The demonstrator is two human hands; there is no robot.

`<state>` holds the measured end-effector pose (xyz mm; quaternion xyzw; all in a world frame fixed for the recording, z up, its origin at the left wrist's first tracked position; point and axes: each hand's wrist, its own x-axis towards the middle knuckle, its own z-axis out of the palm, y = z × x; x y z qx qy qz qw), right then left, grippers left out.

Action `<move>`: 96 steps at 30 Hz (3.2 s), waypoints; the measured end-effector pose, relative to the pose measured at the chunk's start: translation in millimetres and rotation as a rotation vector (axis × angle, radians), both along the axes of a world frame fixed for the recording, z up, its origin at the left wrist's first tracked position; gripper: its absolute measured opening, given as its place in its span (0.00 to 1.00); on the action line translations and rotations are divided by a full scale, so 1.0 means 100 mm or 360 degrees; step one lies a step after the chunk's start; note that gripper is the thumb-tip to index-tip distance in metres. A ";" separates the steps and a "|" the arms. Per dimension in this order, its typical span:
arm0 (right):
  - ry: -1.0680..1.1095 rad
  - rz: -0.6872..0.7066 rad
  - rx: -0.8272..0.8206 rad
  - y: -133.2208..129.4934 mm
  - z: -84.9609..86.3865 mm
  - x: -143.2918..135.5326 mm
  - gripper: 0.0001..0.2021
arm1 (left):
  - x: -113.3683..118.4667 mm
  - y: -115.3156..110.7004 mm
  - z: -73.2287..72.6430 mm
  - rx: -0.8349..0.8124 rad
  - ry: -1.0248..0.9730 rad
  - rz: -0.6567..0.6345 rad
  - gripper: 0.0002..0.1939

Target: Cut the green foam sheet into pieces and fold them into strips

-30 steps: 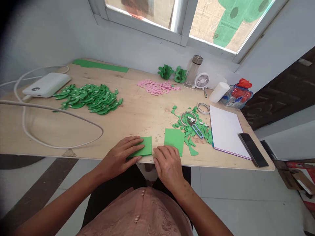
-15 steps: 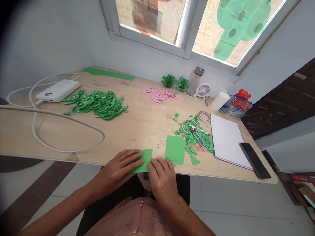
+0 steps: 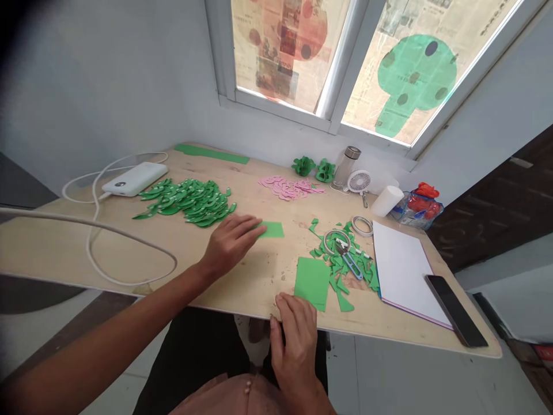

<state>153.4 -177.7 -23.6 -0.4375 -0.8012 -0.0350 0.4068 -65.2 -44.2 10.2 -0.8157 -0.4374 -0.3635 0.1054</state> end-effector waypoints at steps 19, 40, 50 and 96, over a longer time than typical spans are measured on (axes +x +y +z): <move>0.0121 -0.0258 -0.0090 0.14 -0.19 0.43 0.19 | -0.01 0.80 -0.53 -0.0299 0.0080 -0.0007 0.16; 0.0164 -0.0363 -0.0065 0.24 -0.29 0.60 0.15 | -0.06 0.82 -0.53 -0.0335 0.0031 -0.0001 0.18; 0.0054 -0.0347 -0.0146 0.22 -0.17 0.58 0.13 | -0.08 0.80 -0.50 -0.0245 -0.0069 0.0063 0.12; 0.0137 -0.0570 -0.0265 0.26 -0.14 0.65 0.17 | 1.04 0.01 -0.02 -0.1311 -0.0207 -0.0256 0.04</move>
